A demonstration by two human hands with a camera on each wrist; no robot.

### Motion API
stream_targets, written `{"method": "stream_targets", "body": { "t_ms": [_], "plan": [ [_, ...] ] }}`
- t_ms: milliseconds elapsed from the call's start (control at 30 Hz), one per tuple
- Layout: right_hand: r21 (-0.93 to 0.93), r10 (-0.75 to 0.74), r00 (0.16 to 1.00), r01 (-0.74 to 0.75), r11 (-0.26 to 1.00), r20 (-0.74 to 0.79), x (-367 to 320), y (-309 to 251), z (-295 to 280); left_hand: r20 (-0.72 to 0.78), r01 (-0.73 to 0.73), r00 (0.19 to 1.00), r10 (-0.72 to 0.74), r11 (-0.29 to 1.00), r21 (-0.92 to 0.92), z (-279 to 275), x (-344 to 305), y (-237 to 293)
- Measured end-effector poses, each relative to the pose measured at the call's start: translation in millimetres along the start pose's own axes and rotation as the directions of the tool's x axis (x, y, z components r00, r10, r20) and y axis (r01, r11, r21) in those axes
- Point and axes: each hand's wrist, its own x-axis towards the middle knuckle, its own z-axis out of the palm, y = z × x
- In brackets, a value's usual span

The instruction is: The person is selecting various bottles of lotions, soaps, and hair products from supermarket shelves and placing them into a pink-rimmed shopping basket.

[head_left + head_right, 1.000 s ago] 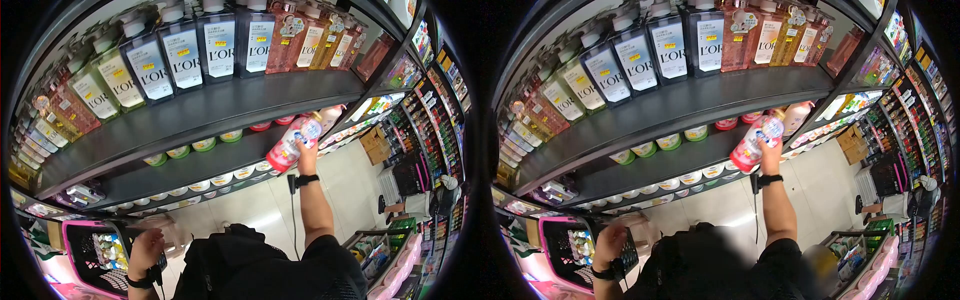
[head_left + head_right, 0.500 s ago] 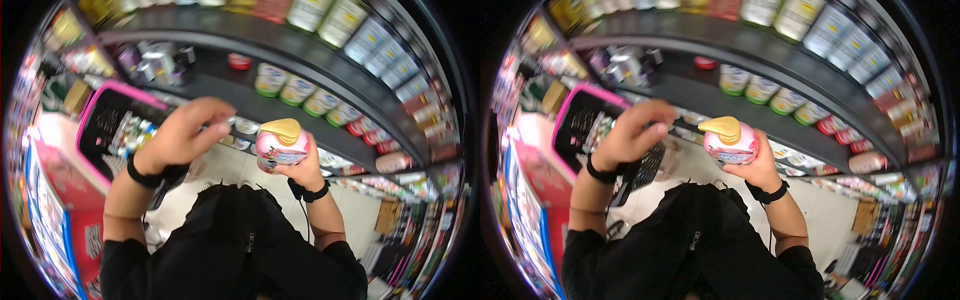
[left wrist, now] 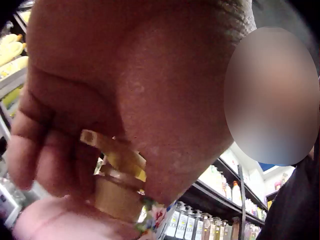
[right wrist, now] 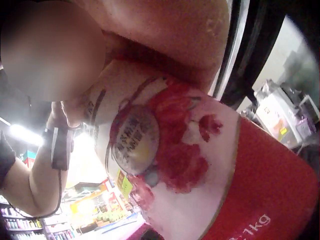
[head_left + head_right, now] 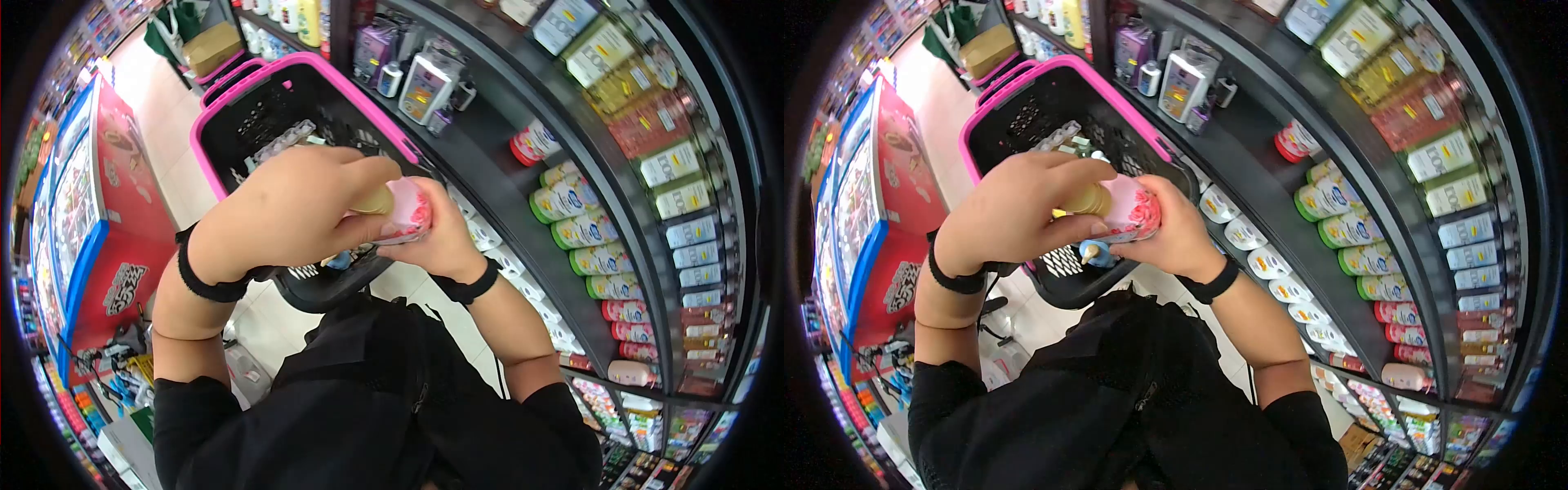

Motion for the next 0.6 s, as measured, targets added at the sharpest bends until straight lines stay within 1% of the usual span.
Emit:
{"method": "stream_targets", "body": {
  "t_ms": [33,67,100,167,233,300,333,433,467,533,567,600],
  "plan": [
    [-0.008,0.02,0.999,-0.019,1.0,0.027,5.7,4.5,12.0,0.016,0.018,1.0,-0.018,0.999,0.03,1.4,-7.9,-7.7],
    [0.064,0.031,0.999,-0.033,0.997,0.038,11.5,6.6,23.0,0.034,0.034,0.999,-0.036,0.998,0.061,2.4,-14.4,-15.3],
    [0.063,0.025,0.998,-0.028,0.998,0.052,16.5,10.2,32.6,0.053,0.046,0.997,-0.051,0.995,0.092,1.7,-20.5,-21.0],
    [0.062,0.018,0.998,-0.022,0.998,0.065,22.9,14.4,46.8,0.007,0.064,0.998,-0.065,0.989,0.132,-0.8,-30.1,-25.8],
    [0.037,0.012,0.993,-0.016,0.999,0.119,31.0,9.5,54.1,-0.041,0.056,0.998,-0.05,0.986,0.154,-1.3,-36.7,-31.3],
    [0.012,0.015,0.988,-0.017,1.0,0.155,34.8,4.4,55.9,-0.022,0.101,0.995,-0.099,0.981,0.167,5.1,-40.9,-37.9],
    [0.067,0.054,0.971,-0.071,0.995,0.231,34.3,13.7,56.0,-0.012,0.119,0.993,-0.119,0.977,0.177,10.9,-41.2,-41.2],
    [-0.067,-0.018,0.965,0.037,0.997,0.263,22.4,40.0,50.7,0.104,0.144,0.979,-0.175,0.957,0.253,43.2,-40.8,-50.8],
    [-0.098,-0.012,0.975,0.034,0.995,0.22,15.3,42.1,45.8,0.158,0.18,0.96,-0.23,0.944,0.277,54.0,-38.6,-51.9],
    [-0.16,-0.003,0.992,0.024,0.987,0.127,-0.8,45.9,32.0,0.232,0.187,0.939,-0.254,0.943,0.276,75.4,-36.2,-60.4],
    [-0.164,0.019,0.996,-0.004,0.987,0.09,-8.2,48.8,23.9,0.27,0.187,0.926,-0.264,0.942,0.277,85.7,-35.0,-64.4],
    [-0.166,0.042,0.998,-0.033,0.986,0.05,-16.1,51.9,15.0,0.274,0.182,0.925,-0.264,0.939,0.292,96.0,-35.0,-64.7]
  ]
}}
